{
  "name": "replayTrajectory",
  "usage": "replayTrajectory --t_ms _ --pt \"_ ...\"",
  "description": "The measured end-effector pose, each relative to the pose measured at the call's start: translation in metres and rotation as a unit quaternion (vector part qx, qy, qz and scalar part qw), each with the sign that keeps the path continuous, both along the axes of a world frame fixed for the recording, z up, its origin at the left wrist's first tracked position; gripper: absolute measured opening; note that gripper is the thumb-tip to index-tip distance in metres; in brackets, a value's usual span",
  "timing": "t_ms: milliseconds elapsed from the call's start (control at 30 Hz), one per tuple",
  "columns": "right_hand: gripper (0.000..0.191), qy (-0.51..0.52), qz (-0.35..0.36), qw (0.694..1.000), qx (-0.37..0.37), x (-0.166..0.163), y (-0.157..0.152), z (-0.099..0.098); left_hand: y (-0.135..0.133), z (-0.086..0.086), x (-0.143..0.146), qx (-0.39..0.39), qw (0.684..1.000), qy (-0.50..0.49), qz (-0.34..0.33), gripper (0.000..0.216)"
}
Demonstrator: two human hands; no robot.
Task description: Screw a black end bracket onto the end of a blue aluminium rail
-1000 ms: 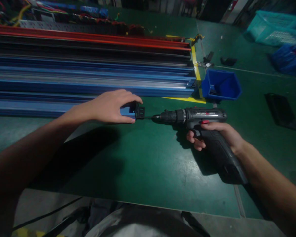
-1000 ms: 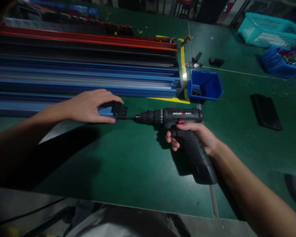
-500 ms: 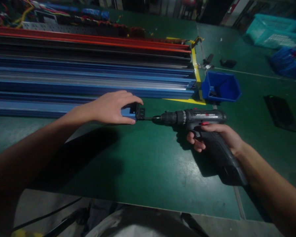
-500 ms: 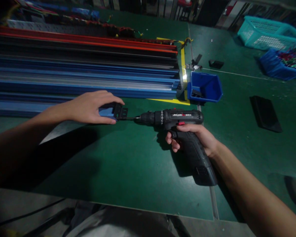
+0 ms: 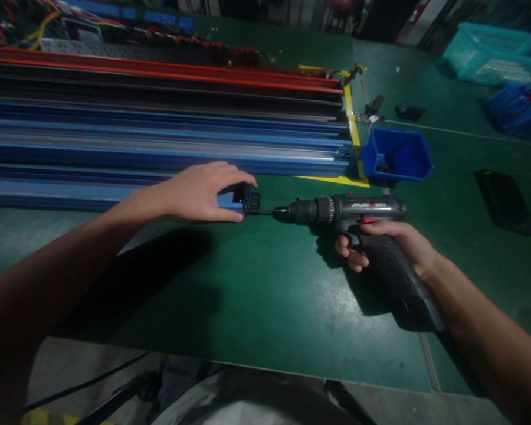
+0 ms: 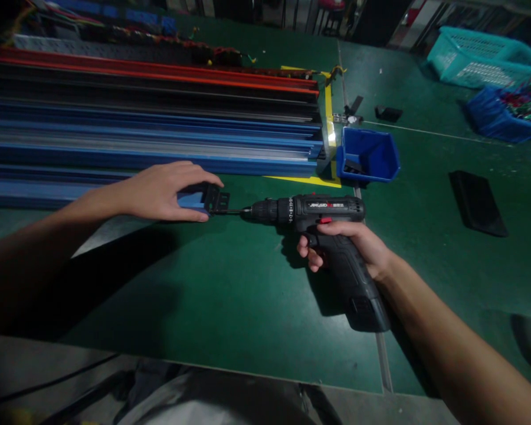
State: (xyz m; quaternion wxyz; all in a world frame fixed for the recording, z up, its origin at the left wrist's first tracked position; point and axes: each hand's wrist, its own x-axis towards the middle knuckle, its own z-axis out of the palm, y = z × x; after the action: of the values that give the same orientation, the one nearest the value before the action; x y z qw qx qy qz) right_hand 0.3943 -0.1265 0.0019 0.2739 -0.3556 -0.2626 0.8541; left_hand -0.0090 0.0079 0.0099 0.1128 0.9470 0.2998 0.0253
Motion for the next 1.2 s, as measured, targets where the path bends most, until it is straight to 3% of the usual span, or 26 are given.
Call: replayTrajectory --t_ms 1200 --pt "0.029 -0.02 -0.013 0.999 -0.026 0.0007 -0.001 0.0024 0.0035 -0.0033 -0.0025 -0.018 0.999 -0.035 -0.005 0.075"
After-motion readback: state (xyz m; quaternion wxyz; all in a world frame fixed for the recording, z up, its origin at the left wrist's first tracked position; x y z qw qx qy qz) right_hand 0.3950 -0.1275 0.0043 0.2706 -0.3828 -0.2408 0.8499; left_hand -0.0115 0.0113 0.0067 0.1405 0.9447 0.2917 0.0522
